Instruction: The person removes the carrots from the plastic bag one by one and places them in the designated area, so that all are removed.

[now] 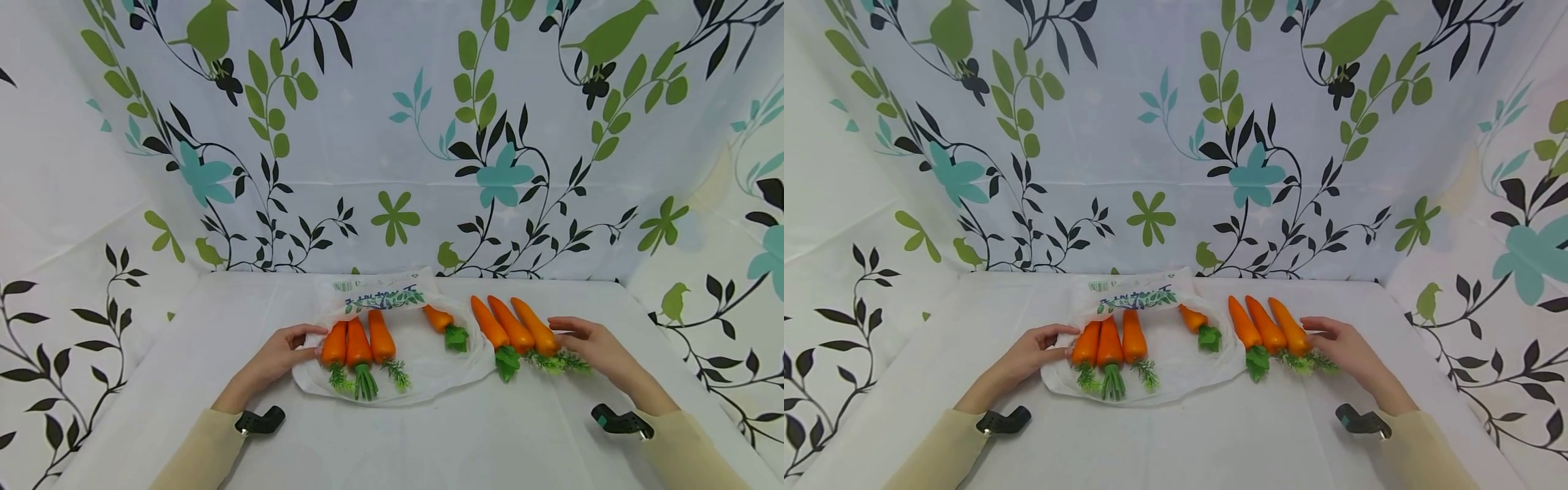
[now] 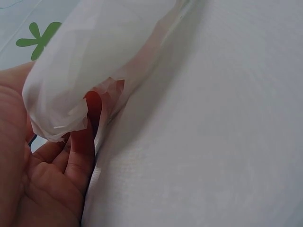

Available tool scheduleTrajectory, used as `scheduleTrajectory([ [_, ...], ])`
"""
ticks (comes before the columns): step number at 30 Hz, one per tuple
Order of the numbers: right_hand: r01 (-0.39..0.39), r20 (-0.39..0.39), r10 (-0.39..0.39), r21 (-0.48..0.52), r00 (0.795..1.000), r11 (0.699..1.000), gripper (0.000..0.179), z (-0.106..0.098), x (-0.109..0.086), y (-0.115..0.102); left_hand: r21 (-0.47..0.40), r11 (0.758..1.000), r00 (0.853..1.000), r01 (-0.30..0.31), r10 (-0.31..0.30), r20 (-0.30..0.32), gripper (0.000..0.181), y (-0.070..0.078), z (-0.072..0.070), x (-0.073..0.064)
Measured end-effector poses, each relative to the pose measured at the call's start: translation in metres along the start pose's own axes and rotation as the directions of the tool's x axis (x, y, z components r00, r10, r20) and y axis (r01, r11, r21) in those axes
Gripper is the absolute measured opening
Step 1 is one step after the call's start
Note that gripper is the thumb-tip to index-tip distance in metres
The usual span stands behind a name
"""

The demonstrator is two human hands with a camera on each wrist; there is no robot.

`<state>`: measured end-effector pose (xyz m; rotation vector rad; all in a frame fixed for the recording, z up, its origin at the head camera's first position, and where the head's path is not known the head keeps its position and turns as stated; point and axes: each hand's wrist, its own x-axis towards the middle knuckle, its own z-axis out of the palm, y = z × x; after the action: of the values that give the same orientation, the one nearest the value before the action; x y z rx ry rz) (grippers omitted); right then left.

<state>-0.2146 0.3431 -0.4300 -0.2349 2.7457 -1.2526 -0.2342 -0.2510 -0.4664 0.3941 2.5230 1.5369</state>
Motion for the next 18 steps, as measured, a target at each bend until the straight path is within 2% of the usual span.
scheduleTrajectory([
  [8,0.001,-0.022,-0.001,0.026,1.0,1.0,0.045,-0.006,-0.004,-0.001,-0.007,1.0,1.0,0.008,-0.008,-0.009,0.041,0.001,0.001,0.0],
  [18,0.006,-0.056,-0.004,0.041,0.998,0.999,0.047,-0.005,-0.011,-0.018,-0.007,1.0,1.0,-0.004,0.004,-0.007,0.041,-0.001,0.0,0.001],
])
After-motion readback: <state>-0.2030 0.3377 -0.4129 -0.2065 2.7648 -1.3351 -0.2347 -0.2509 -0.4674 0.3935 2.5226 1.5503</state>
